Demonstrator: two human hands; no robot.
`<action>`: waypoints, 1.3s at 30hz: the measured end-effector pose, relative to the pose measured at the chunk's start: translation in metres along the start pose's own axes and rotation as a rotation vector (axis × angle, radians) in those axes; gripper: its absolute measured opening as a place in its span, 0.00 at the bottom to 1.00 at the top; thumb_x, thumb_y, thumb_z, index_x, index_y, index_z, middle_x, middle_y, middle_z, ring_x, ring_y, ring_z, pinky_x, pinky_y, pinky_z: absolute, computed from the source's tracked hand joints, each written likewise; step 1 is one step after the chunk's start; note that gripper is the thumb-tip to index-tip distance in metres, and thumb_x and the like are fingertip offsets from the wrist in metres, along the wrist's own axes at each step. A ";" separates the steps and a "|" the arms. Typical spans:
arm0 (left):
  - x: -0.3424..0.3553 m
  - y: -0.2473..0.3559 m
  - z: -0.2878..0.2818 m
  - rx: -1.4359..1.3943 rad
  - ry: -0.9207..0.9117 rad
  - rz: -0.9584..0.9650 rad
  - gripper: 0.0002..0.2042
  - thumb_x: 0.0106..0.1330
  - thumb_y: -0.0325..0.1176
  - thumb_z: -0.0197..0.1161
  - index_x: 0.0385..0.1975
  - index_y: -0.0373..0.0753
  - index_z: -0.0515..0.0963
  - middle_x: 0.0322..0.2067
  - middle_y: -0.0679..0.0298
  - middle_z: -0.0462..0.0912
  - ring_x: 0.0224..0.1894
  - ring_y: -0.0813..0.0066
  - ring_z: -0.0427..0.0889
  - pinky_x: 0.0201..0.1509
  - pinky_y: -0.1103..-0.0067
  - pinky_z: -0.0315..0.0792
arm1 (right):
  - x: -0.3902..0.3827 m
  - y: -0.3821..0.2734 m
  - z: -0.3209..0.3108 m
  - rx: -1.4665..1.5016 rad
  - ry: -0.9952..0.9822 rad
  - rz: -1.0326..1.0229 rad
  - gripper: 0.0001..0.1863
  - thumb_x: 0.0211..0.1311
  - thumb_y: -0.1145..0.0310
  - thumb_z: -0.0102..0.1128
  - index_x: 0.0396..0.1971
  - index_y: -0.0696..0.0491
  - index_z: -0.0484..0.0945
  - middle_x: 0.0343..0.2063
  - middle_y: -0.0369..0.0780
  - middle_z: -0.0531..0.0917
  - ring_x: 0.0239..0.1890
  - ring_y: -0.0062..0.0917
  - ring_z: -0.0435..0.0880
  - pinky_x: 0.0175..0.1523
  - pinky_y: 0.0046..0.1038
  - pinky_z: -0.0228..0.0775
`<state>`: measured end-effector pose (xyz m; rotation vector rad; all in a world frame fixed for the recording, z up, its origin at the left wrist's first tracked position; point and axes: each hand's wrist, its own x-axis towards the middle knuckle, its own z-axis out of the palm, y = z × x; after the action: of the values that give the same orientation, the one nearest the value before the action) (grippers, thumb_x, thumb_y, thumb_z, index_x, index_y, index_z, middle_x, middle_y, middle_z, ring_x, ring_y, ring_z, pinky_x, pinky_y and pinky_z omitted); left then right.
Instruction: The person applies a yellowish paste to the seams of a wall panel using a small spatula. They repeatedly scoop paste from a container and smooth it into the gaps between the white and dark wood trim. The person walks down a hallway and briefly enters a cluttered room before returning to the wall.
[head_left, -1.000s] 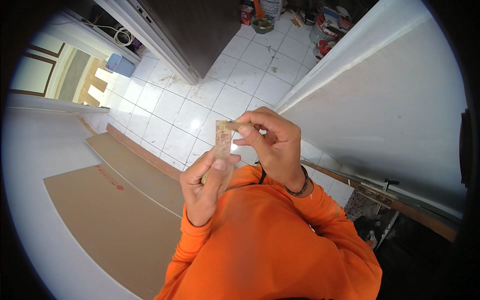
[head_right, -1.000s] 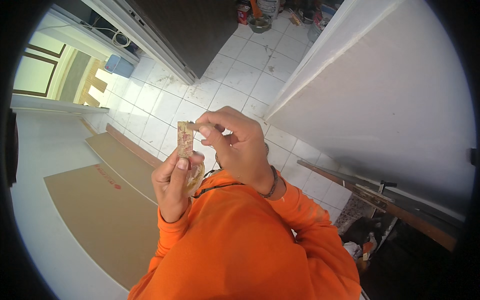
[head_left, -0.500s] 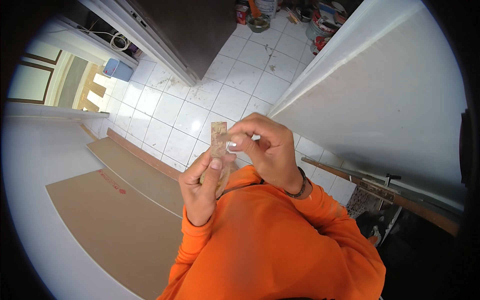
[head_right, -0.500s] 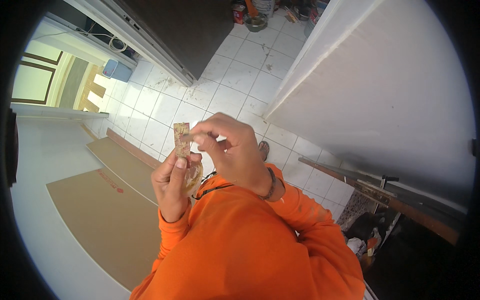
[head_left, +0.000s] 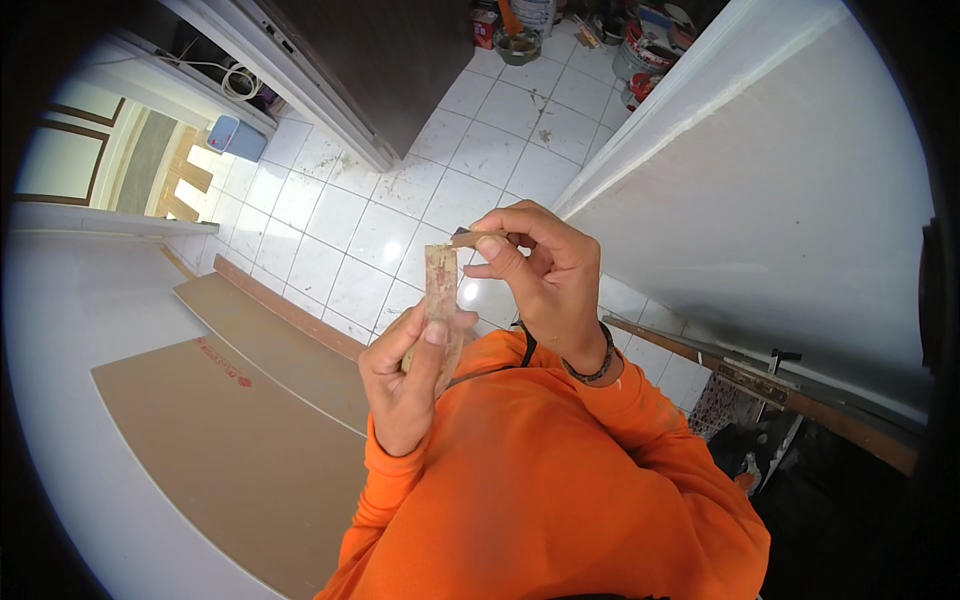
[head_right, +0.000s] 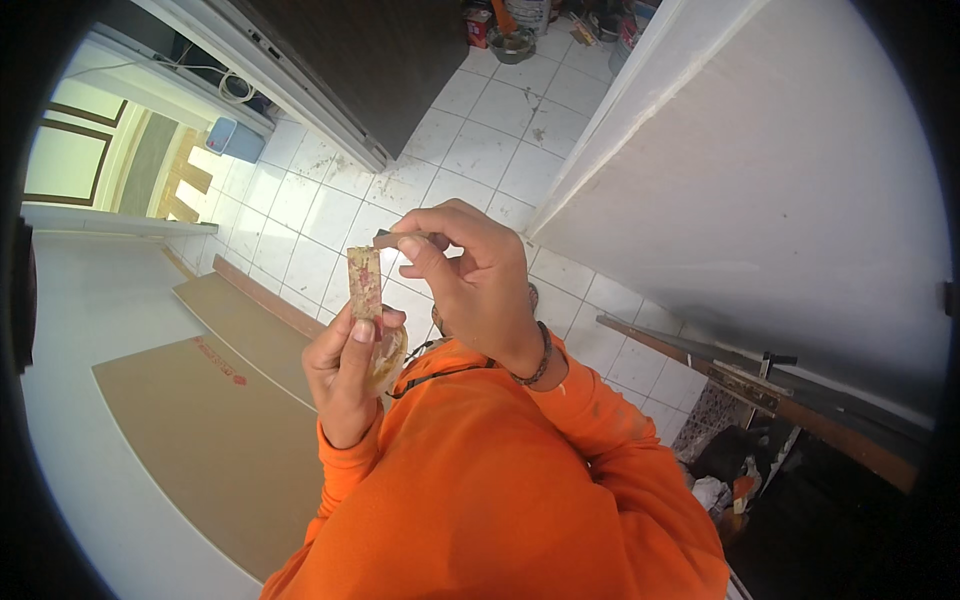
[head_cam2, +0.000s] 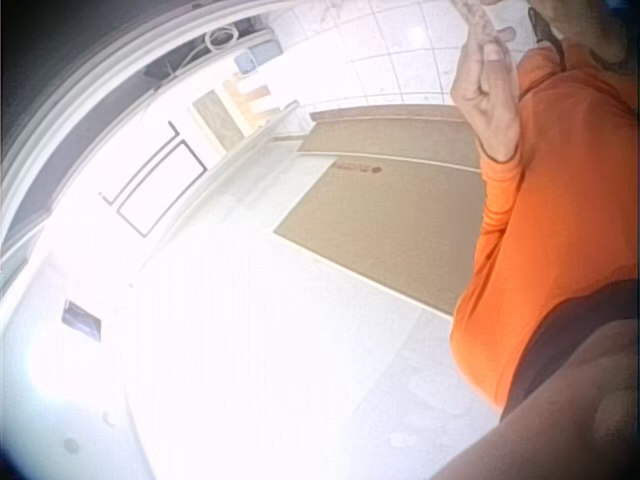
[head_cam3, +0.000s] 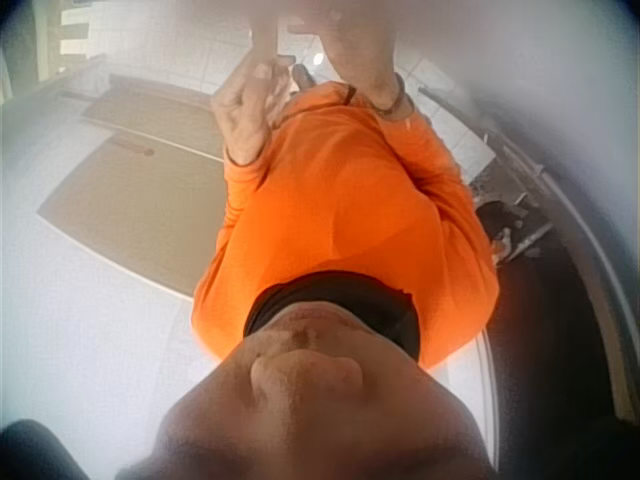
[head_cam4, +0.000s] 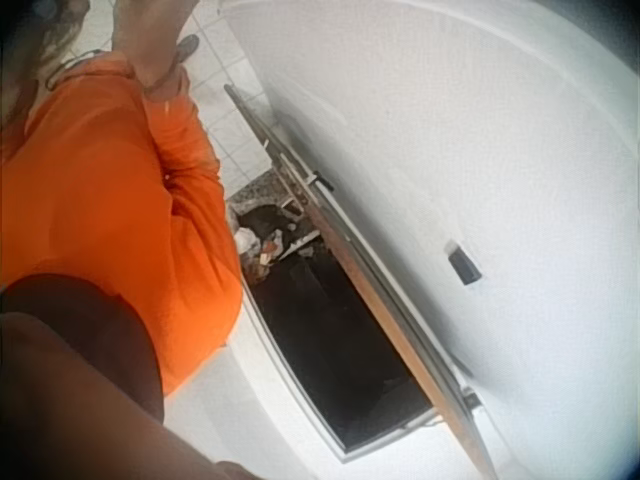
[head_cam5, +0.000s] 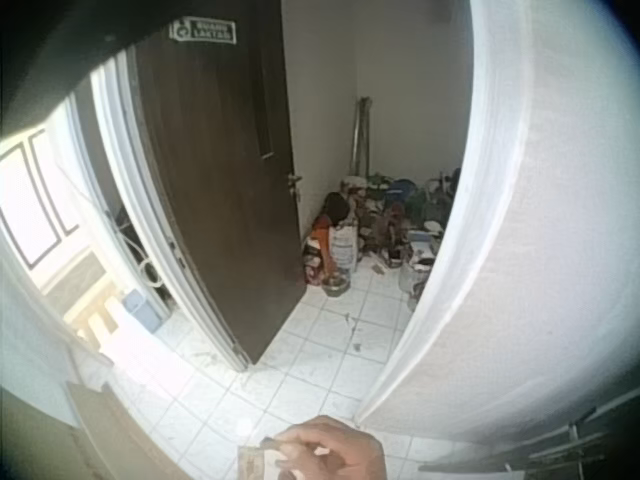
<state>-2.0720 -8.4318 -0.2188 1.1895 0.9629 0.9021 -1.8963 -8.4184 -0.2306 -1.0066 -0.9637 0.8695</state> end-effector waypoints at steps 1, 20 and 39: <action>0.000 0.001 0.000 -0.001 0.006 0.003 0.18 0.76 0.32 0.55 0.58 0.27 0.76 0.39 0.59 0.86 0.40 0.78 0.81 0.45 0.80 0.75 | -0.001 -0.001 0.001 -0.001 -0.008 0.015 0.09 0.67 0.75 0.60 0.42 0.63 0.83 0.36 0.40 0.82 0.35 0.18 0.81 0.37 0.19 0.86; 0.005 -0.003 0.006 -0.159 0.130 -0.042 0.15 0.76 0.34 0.54 0.49 0.28 0.80 0.38 0.59 0.86 0.37 0.77 0.82 0.42 0.80 0.76 | -0.010 -0.003 -0.002 0.362 -0.029 0.275 0.13 0.71 0.76 0.57 0.51 0.65 0.79 0.31 0.37 0.82 0.29 0.13 0.76 0.45 0.33 0.89; 0.009 -0.004 0.001 -0.393 0.050 -0.104 0.16 0.77 0.34 0.55 0.57 0.32 0.79 0.42 0.60 0.86 0.45 0.78 0.82 0.50 0.79 0.75 | -0.021 0.008 -0.002 -0.214 -0.174 -0.160 0.11 0.57 0.88 0.67 0.38 0.60 0.86 0.37 0.42 0.85 0.35 0.19 0.82 0.35 0.18 0.74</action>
<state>-2.0677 -8.4245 -0.2241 0.7797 0.8317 0.9877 -1.9025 -8.4353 -0.2439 -1.0304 -1.2882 0.7398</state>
